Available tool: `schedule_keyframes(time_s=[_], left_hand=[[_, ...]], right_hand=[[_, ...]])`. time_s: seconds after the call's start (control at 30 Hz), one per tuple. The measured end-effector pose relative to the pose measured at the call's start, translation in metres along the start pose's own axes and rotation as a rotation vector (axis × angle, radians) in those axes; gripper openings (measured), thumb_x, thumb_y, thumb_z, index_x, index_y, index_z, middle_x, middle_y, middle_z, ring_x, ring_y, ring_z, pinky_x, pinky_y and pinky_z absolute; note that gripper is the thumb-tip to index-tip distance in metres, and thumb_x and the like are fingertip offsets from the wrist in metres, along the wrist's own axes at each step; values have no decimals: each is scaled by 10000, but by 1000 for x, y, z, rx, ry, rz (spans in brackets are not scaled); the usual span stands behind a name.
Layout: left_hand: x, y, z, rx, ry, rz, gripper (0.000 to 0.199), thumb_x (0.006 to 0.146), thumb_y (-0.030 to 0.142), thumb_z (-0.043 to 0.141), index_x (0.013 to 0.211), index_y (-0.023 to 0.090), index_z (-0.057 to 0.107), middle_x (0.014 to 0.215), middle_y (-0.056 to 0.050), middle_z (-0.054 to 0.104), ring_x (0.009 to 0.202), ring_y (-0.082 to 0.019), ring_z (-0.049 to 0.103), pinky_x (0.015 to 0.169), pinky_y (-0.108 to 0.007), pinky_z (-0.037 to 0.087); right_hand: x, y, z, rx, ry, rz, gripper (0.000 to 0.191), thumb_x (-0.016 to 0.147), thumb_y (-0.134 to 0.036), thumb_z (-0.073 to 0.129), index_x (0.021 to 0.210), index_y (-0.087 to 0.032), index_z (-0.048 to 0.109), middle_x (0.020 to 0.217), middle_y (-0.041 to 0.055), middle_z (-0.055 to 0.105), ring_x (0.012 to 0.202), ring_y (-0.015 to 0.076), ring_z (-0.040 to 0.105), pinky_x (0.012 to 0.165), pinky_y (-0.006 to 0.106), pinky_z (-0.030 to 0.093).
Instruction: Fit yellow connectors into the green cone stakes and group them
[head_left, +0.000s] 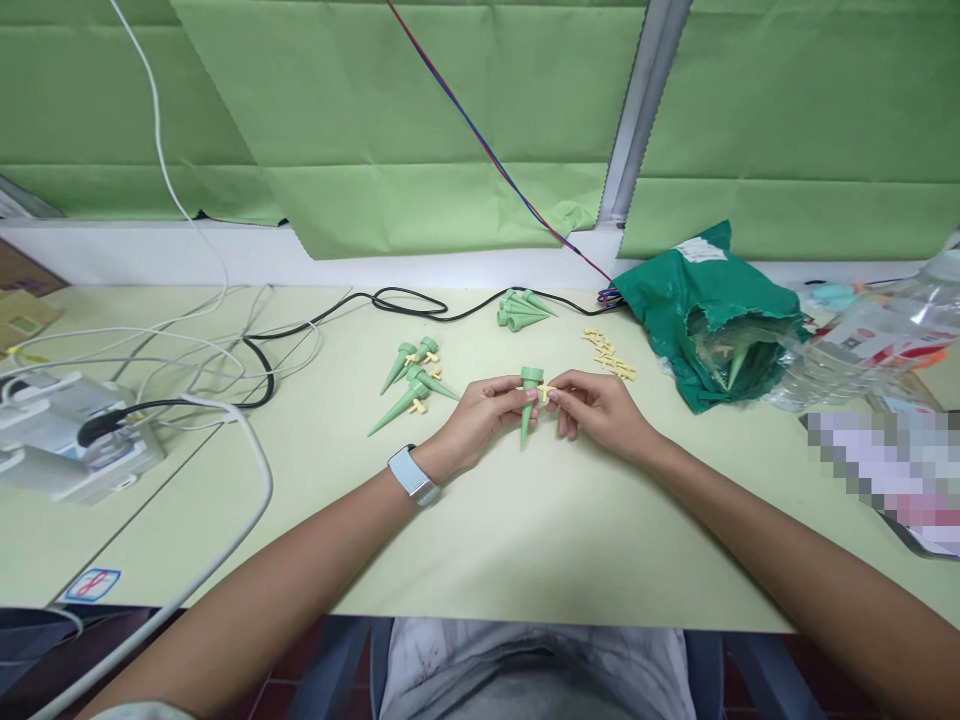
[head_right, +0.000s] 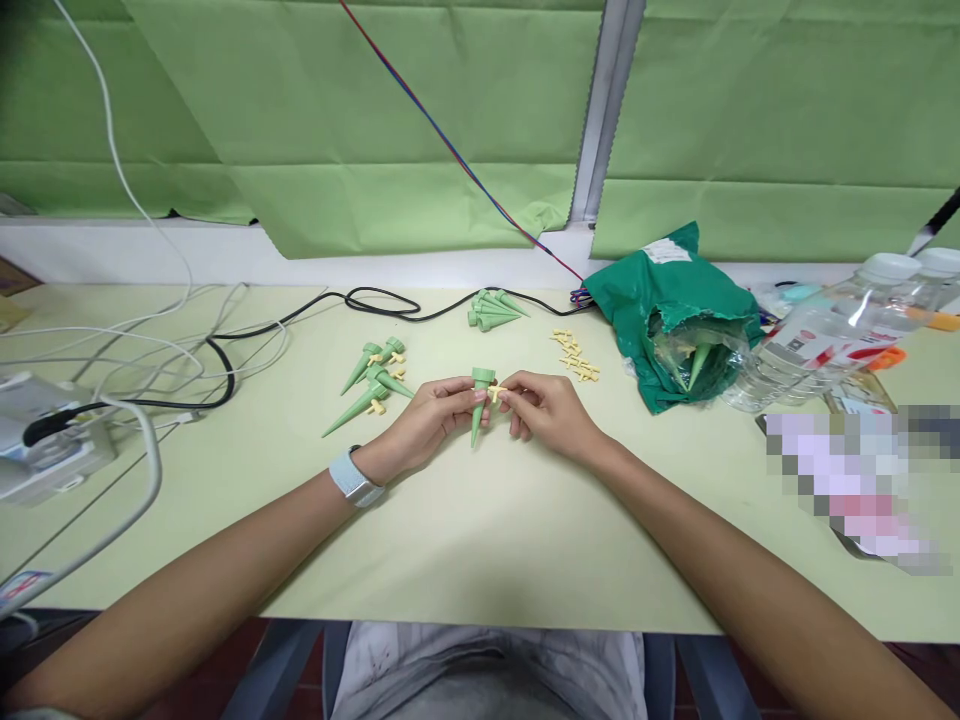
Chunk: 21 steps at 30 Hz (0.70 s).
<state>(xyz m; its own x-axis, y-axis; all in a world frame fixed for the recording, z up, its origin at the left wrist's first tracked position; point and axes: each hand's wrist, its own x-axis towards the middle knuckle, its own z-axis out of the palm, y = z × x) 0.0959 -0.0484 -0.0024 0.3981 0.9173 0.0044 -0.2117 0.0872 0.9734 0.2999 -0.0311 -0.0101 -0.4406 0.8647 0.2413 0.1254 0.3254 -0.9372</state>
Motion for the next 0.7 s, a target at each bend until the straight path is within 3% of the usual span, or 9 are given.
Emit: schedule_keyframes(time_s=[0.17, 0.23, 0.33, 0.4, 0.53, 0.7], left_hand=[[1, -2, 2, 20, 83, 74, 220, 845, 346, 756, 815, 135, 701, 831, -61, 640, 831, -183, 614, 796, -331, 487], [2, 2, -3, -41, 172, 72, 222, 803, 330, 795, 864, 132, 714, 854, -54, 640, 815, -176, 628, 817, -347, 512], [3, 13, -15, -59, 291, 49, 315, 772, 339, 827, 980, 123, 731, 866, -57, 654, 802, -171, 654, 841, -346, 528], [2, 18, -20, -71, 296, 67, 334, 787, 343, 817, 1029, 129, 732, 877, -52, 649, 806, -162, 658, 850, -338, 532], [0, 14, -18, -64, 205, 70, 289, 806, 345, 805, 990, 133, 735, 894, -47, 629, 826, -163, 659, 865, -346, 543], [2, 1, -12, -67, 184, -22, 271, 774, 311, 828, 942, 128, 720, 918, -56, 633, 806, -165, 660, 854, -370, 556]], right_hand=[[2, 1, -7, 42, -17, 45, 382, 956, -532, 606, 847, -170, 662, 661, 15, 664, 508, 153, 662, 483, 263, 532], [4, 4, -16, 82, 35, 81, 423, 934, -568, 618, 804, -167, 646, 644, 17, 646, 488, 158, 651, 464, 271, 523], [7, 6, -37, -12, 145, 42, 408, 882, -582, 677, 902, -175, 671, 781, 43, 693, 519, 157, 651, 463, 279, 516], [8, 9, -53, -203, 199, -34, 372, 904, -553, 658, 981, -190, 691, 876, 55, 717, 543, 145, 634, 495, 281, 500], [8, 20, -78, -788, 239, -160, 293, 976, -425, 561, 953, -196, 742, 941, 68, 731, 657, 156, 627, 612, 293, 440], [4, 34, -86, -1256, 204, -126, 310, 981, -381, 505, 959, -208, 762, 912, 71, 709, 759, 182, 637, 568, 293, 300]])
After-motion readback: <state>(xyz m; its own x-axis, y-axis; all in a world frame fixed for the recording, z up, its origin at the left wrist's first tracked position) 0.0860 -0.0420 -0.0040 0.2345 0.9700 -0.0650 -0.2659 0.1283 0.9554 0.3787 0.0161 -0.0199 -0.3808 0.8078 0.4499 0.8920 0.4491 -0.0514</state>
